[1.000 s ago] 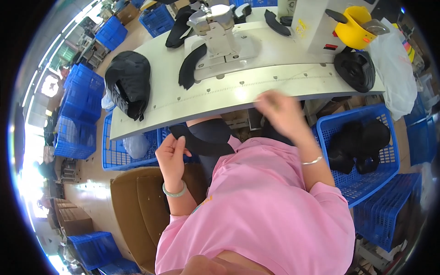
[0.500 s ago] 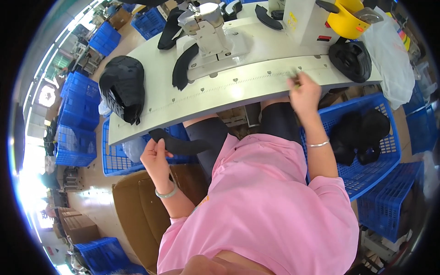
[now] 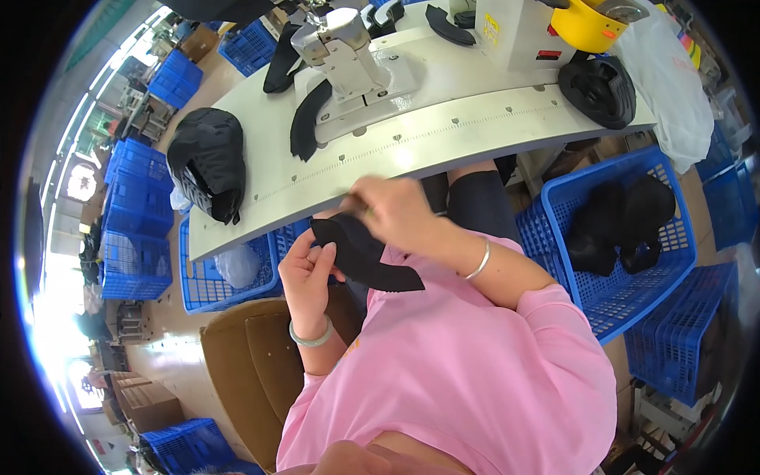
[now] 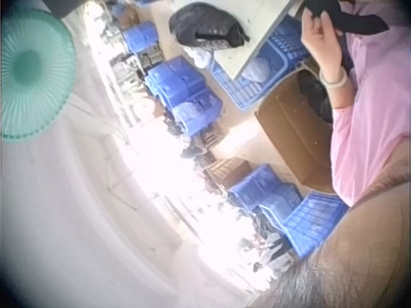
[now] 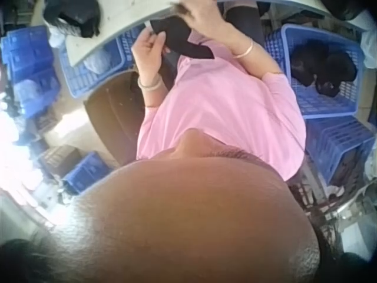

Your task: Stitching shoe upper components using an industrial post-bed sewing machine.

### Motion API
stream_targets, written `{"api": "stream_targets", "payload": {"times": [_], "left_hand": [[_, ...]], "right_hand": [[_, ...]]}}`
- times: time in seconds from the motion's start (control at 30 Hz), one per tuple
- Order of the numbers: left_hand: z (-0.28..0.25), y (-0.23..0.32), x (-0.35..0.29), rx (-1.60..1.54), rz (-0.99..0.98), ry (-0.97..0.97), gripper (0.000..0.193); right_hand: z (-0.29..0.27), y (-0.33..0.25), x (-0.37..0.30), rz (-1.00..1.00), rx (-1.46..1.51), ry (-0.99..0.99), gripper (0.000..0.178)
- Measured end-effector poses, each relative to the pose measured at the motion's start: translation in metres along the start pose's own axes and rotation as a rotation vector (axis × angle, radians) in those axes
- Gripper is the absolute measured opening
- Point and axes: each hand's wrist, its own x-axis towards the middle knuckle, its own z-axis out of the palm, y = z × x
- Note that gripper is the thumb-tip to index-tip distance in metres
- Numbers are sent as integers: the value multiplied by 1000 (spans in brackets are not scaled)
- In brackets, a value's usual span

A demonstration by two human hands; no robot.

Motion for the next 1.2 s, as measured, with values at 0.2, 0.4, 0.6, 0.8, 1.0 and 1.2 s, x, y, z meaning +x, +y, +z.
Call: {"api": "stream_targets", "payload": {"times": [0.2, 0.4, 0.6, 0.8, 1.0, 1.2], "left_hand": [[5, 2, 2, -56, -40, -25, 26], [3, -1, -1, -44, -38, -81, 25], [5, 2, -2, -35, -44, -66, 26], [8, -2, -2, 43, -16, -33, 28], [8, -3, -2, 103, -5, 19, 25], [14, -3, -2, 214, -16, 33, 26]], "right_hand": [[-23, -6, 6, 151, 240, -135, 17], [-5, -9, 5, 105, 195, -46, 10], [-15, -19, 3, 21, 184, -195, 19], [-8, -4, -2, 27, 62, -73, 15], [-13, -8, -4, -68, 36, -150, 17], [-14, -10, -7, -154, -175, -84, 29]]}}
